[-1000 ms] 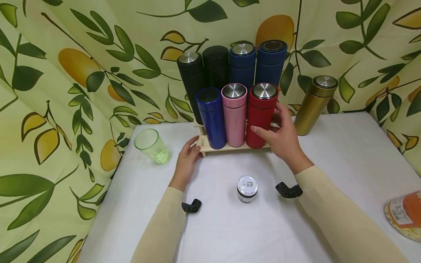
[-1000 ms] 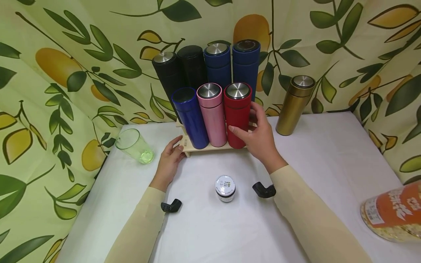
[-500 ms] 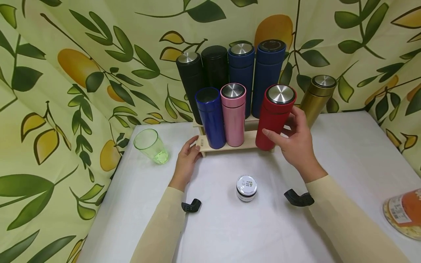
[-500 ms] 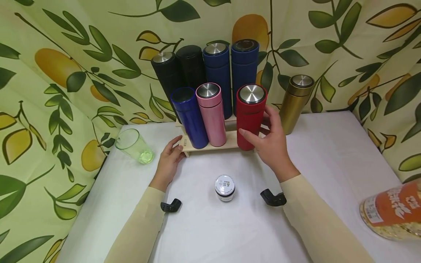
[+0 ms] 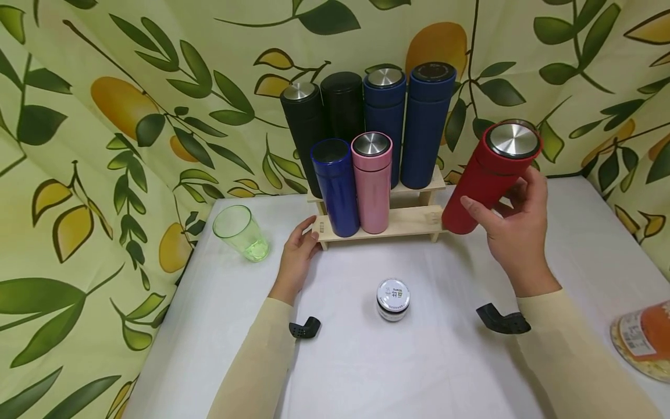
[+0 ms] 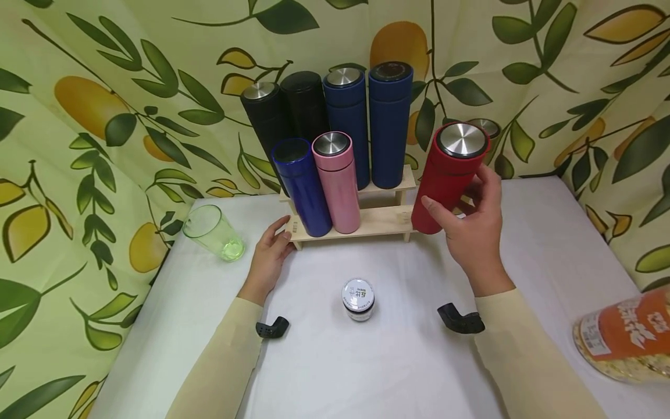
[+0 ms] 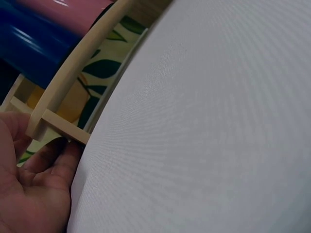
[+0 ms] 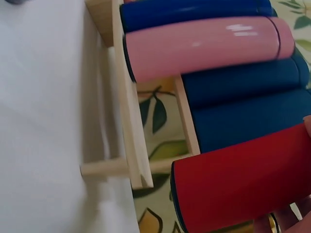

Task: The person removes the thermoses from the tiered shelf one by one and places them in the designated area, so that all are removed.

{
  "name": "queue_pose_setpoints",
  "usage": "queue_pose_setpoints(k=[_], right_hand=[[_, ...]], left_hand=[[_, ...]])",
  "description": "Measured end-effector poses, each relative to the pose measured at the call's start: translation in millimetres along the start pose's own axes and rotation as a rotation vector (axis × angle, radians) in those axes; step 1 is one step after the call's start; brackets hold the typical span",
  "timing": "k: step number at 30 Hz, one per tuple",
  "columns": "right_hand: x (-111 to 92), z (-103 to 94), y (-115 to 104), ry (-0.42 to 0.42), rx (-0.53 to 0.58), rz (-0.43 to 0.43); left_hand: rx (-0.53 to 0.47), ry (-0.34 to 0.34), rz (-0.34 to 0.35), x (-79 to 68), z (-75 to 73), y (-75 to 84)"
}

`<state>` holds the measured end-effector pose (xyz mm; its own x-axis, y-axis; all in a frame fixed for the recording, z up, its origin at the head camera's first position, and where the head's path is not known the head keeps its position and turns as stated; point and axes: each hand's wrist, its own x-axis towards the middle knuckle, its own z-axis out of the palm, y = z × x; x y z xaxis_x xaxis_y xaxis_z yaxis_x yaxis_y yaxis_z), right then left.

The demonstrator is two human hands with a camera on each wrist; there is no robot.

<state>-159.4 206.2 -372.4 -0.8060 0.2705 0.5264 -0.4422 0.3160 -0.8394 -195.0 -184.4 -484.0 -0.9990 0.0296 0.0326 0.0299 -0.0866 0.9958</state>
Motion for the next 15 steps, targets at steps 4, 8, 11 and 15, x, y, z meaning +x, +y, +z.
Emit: queue_pose_setpoints(k=[4,8,11,15], right_hand=[[3,-11.5,2,0.057,-0.035,0.025],[4,-21.1,3,0.122,-0.065,0.075],[4,-26.2,2,0.175,-0.076,0.133],[5,-32.1,-1,0.227,-0.076,0.2]], left_hand=[[0.002,-0.002,0.0,-0.5,-0.4,-0.2],[0.008,0.0,-0.002,-0.7,-0.7,-0.5],[0.001,0.001,-0.004,-0.6,-0.7,-0.2],[-0.008,0.002,-0.006,-0.8,0.1,0.9]])
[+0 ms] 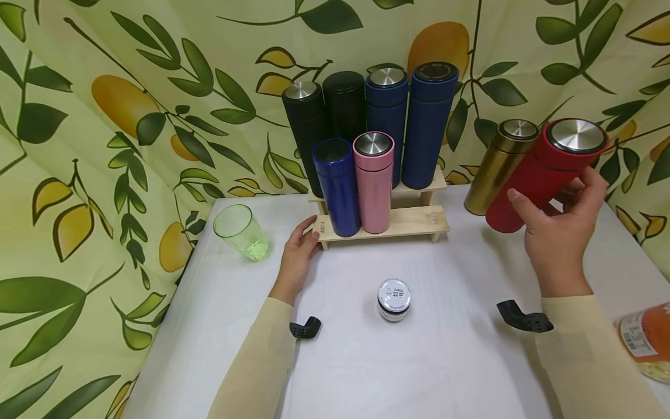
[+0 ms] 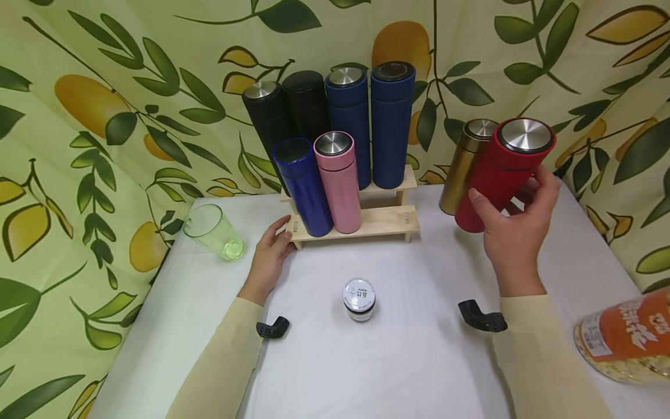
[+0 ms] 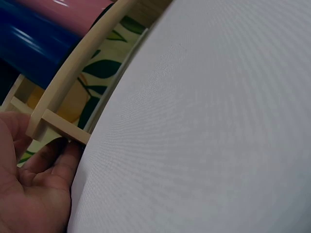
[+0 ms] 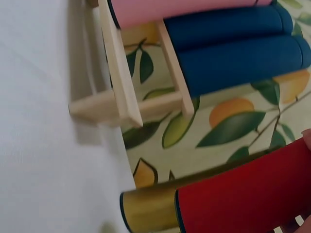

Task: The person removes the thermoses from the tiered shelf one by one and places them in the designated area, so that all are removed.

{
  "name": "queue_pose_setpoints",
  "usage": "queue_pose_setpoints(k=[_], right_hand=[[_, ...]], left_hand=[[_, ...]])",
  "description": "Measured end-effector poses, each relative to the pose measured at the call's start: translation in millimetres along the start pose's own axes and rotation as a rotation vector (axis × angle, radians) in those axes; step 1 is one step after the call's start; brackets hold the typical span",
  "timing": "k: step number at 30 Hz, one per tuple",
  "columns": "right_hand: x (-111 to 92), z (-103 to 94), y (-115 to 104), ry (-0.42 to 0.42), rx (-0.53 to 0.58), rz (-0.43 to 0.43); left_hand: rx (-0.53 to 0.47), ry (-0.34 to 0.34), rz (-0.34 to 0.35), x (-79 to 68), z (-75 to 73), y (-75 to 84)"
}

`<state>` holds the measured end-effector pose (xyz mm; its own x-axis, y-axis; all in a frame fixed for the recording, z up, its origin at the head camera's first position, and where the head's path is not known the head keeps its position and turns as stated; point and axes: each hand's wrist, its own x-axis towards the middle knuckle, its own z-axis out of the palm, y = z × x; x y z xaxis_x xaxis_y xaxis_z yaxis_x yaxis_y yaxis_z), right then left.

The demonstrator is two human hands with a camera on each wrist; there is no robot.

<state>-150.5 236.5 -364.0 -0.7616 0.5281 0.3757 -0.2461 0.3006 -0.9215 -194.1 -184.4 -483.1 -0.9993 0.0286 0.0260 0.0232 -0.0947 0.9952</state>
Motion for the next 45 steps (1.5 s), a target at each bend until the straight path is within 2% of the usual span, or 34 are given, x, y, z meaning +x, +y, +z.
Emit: queue_pose_setpoints(k=[5,12,18,24,32,45], right_hand=[[7,-5.0,0,0.061,-0.004,0.068],[24,-7.2,16,0.111,-0.037,0.133],[39,-7.3,39,0.103,0.01,0.198],[51,-2.3,57,0.108,-0.046,0.193],[59,2.1,58,0.089,-0.086,0.267],[73,5.4,73,0.028,-0.115,0.278]], left_hand=[[0.0,0.006,-0.002,-0.2,0.5,0.1],[0.002,0.008,-0.012,-0.6,1.3,1.3],[-0.005,0.005,-0.01,0.3,1.8,2.8],[-0.016,0.004,-0.001,0.1,2.3,3.2],[0.003,0.012,-0.006,0.7,1.3,1.2],[-0.004,0.017,-0.001,1.8,2.4,1.3]])
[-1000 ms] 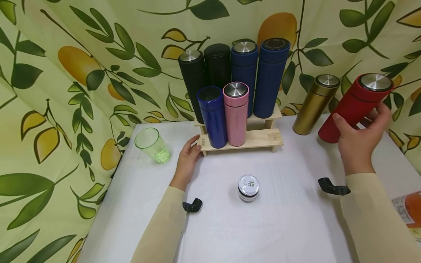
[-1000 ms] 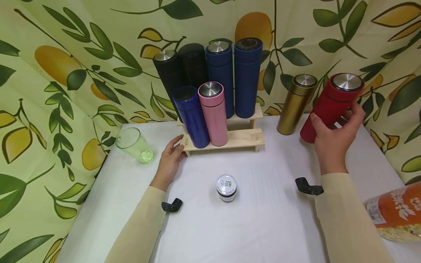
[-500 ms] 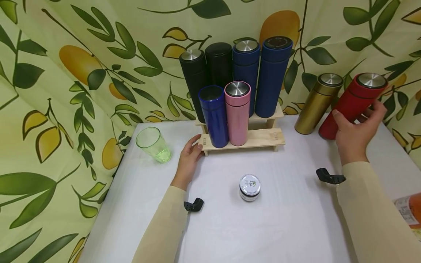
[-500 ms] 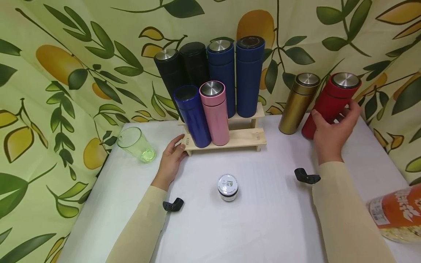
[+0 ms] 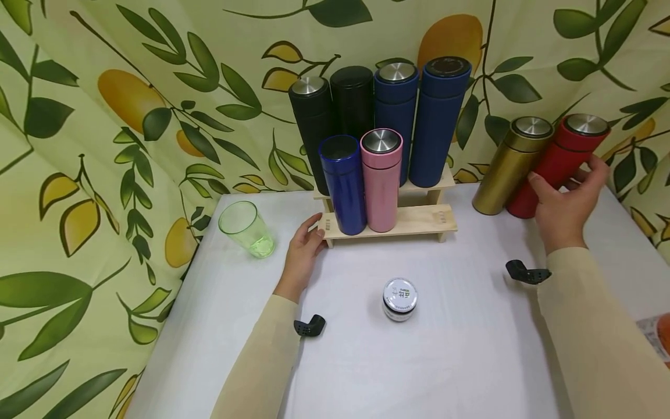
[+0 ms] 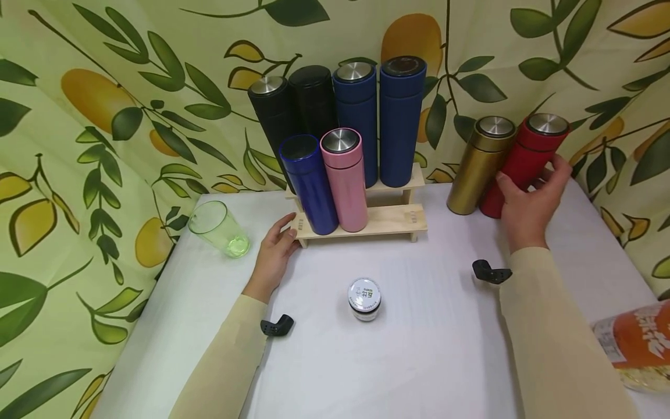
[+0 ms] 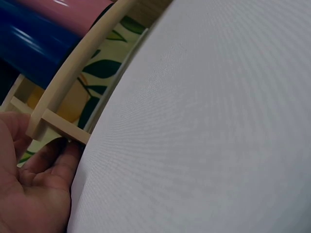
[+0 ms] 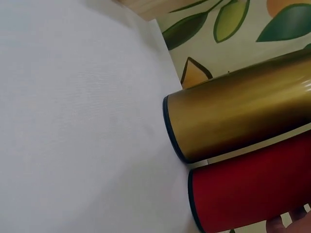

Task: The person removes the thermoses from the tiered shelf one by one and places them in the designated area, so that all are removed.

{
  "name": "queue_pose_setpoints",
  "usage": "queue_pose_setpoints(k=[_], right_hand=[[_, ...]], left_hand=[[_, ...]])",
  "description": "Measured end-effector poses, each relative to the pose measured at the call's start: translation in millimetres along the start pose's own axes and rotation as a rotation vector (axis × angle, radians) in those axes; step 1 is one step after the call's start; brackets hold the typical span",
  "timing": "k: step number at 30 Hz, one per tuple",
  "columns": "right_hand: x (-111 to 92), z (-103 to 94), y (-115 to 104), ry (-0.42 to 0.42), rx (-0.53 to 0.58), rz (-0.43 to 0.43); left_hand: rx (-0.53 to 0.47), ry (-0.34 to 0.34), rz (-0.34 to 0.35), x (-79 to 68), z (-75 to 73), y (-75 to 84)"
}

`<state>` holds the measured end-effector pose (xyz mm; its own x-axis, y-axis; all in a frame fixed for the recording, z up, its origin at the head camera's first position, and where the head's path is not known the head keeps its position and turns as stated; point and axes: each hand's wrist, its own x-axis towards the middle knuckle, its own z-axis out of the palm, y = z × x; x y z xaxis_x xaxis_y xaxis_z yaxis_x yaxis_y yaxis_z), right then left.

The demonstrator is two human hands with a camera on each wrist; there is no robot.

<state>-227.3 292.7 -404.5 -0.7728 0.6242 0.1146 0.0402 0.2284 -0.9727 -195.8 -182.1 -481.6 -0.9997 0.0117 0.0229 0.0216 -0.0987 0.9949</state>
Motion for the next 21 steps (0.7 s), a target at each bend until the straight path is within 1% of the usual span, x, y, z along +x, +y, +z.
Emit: queue_pose_setpoints(k=[11,16,21], right_hand=[[7.9,0.1,6.2,-0.013,-0.01,-0.011],[7.0,-0.5,6.5,-0.024,-0.008,0.006],[4.9,-0.8,6.8,-0.021,-0.008,-0.003]], left_hand=[[0.019,0.0,-0.011,0.0,0.3,1.0],[0.02,0.006,-0.014,0.4,0.3,0.9],[0.014,0.003,-0.011,0.7,-1.2,-1.1]])
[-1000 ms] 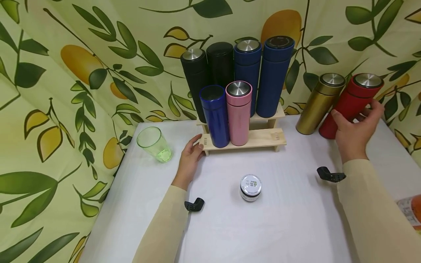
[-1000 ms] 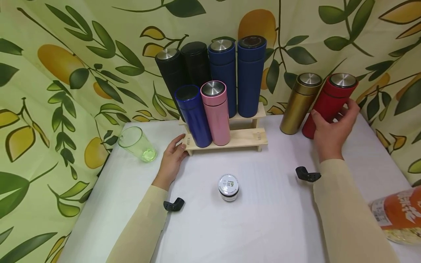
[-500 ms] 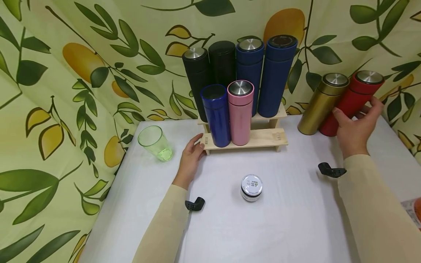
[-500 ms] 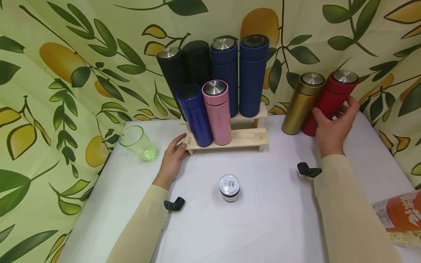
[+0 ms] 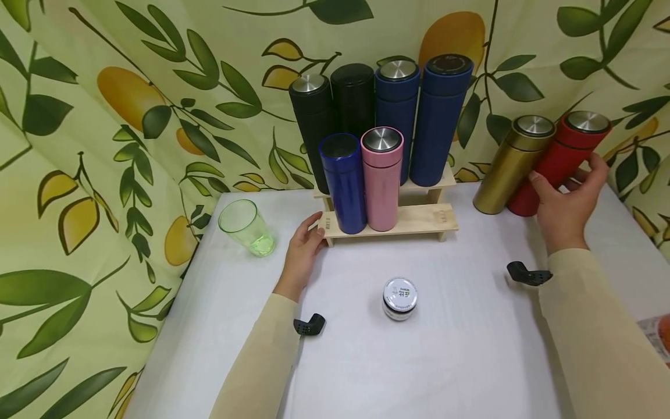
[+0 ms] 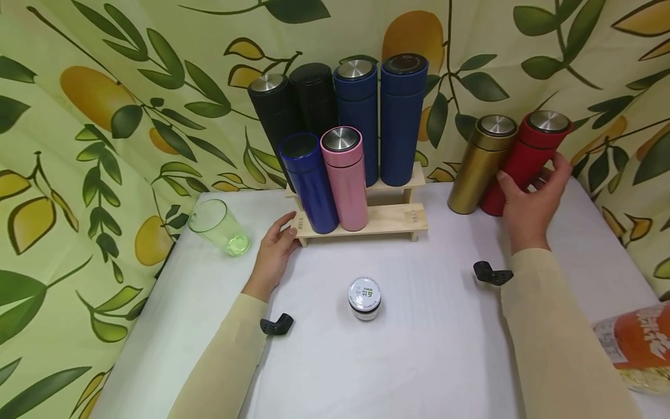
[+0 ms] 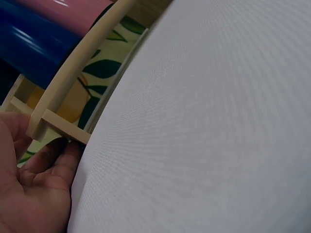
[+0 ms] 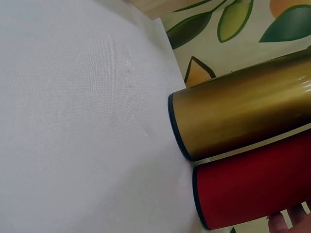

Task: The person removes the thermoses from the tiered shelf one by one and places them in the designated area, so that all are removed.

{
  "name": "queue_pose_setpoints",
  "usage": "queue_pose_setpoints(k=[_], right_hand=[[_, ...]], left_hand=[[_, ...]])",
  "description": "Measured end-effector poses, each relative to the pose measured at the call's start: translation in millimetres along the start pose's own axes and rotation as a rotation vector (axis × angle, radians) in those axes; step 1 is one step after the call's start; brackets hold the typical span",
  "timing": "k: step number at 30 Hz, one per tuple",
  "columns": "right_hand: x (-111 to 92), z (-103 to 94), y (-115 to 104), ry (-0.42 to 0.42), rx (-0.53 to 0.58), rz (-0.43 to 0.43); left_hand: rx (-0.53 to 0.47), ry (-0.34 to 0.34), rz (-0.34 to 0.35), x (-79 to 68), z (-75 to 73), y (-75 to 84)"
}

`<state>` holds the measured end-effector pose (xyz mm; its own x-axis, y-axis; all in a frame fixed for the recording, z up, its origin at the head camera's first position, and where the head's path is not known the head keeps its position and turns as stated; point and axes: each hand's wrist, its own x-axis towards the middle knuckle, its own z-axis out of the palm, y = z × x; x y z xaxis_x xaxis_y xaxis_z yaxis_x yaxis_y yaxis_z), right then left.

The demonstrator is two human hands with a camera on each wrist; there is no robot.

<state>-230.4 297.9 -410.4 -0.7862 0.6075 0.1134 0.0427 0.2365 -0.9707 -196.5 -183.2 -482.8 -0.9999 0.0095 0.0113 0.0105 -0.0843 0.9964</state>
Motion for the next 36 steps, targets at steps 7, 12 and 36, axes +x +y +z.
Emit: queue_pose_setpoints(k=[7,12,36], right_hand=[[-5,-6.8,-4,0.019,0.061,0.024],[-14,-9.4,-8,0.045,0.162,0.015],[-67,-15.2,-55,0.092,0.52,-0.282]], left_hand=[[-0.002,-0.009,0.012,0.3,-0.3,-0.7],[0.001,0.0,0.011,-0.1,-0.4,0.4],[0.014,-0.001,0.008,-2.9,-0.2,0.3]])
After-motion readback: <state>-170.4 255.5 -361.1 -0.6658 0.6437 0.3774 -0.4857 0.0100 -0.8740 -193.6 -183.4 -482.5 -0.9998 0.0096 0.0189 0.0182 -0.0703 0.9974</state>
